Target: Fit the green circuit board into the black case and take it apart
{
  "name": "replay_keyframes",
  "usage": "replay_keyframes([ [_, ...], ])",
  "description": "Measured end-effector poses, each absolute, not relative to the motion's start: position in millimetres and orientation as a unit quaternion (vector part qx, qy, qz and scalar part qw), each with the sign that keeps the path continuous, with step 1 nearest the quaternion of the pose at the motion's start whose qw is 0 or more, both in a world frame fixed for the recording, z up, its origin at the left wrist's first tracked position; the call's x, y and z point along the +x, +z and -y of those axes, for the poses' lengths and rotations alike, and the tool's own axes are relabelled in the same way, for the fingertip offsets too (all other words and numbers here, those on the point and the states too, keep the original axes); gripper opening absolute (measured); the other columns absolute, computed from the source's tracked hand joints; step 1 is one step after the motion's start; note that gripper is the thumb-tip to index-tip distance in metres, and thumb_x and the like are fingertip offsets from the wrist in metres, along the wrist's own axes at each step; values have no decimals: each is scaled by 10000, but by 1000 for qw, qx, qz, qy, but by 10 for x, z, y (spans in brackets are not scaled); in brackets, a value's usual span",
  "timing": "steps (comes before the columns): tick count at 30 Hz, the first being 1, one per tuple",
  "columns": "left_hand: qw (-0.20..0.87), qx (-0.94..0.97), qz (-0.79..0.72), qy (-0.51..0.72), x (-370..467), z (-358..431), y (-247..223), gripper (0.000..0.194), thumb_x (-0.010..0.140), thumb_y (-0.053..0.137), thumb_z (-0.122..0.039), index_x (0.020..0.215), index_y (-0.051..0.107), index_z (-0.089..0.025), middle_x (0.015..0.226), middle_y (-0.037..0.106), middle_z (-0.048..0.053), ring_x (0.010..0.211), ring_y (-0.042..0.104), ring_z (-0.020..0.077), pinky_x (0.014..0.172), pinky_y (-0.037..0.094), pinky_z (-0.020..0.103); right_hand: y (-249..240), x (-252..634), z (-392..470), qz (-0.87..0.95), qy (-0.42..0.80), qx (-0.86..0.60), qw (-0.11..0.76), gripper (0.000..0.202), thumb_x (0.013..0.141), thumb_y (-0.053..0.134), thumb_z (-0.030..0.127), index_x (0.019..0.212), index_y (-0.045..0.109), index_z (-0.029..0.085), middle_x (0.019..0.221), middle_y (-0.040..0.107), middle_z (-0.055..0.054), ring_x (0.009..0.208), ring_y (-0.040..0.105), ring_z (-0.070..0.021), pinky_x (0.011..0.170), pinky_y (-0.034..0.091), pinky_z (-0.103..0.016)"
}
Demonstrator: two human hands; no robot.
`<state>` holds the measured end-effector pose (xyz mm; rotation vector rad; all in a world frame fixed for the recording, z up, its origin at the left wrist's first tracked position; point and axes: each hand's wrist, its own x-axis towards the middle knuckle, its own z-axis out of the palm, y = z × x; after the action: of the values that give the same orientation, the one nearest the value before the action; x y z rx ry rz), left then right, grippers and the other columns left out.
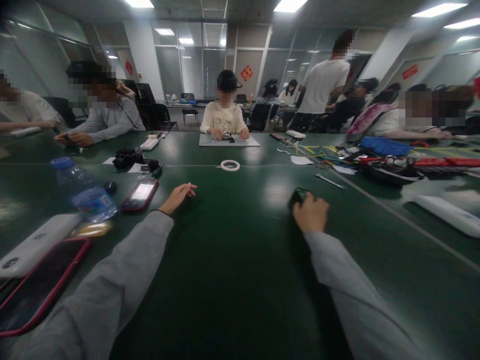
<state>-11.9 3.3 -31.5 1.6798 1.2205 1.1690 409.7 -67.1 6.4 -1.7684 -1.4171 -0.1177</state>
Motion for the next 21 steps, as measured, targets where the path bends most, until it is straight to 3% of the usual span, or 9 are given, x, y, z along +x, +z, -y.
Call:
replay_keyframes([
  [2, 362, 652, -484, 457, -115, -38, -316, 490, 878, 393, -521, 1047, 646, -137, 897, 658, 84, 788, 582, 156, 783, 456, 315, -110, 3490, 356, 662, -79, -667, 332, 398, 810, 588, 216, 1160, 558, 29, 1035, 543, -247, 1053, 475, -354, 895, 349, -511],
  [5, 343, 638, -498, 478, -101, -41, -309, 458, 866, 443, -499, 1105, 624, -153, 1103, 637, 105, 965, 584, 180, 892, 435, 331, -239, 2506, 159, 808, -60, -496, 313, 458, 860, 548, 255, 1290, 477, 113, 1099, 535, -158, 1041, 482, -283, 921, 411, -421],
  [8, 330, 631, -484, 508, -80, -27, -283, 458, 844, 503, -472, 1143, 601, -138, 1214, 595, 119, 1122, 537, 200, 988, 386, 334, -256, 1946, 227, 871, -20, -377, 313, 556, 881, 551, 343, 1374, 364, 167, 1170, 512, -119, 1079, 472, -270, 946, 426, -423],
  [13, 386, 629, -466, 488, -77, -4, -250, 483, 844, 482, -509, 1108, 619, -129, 1074, 659, 109, 1038, 589, 207, 956, 415, 352, -314, 1948, 233, 860, 25, -378, 341, 618, 848, 595, 487, 1336, 386, 171, 1164, 505, -128, 1090, 476, -295, 943, 430, -482],
  [21, 378, 628, -479, 484, -82, 2, -237, 451, 863, 449, -496, 1063, 641, -140, 1046, 665, 90, 1007, 593, 201, 934, 425, 342, -372, 2009, 141, 831, 79, -415, 363, 600, 803, 651, 495, 1254, 438, 163, 1129, 509, -131, 1055, 490, -289, 895, 459, -473],
])
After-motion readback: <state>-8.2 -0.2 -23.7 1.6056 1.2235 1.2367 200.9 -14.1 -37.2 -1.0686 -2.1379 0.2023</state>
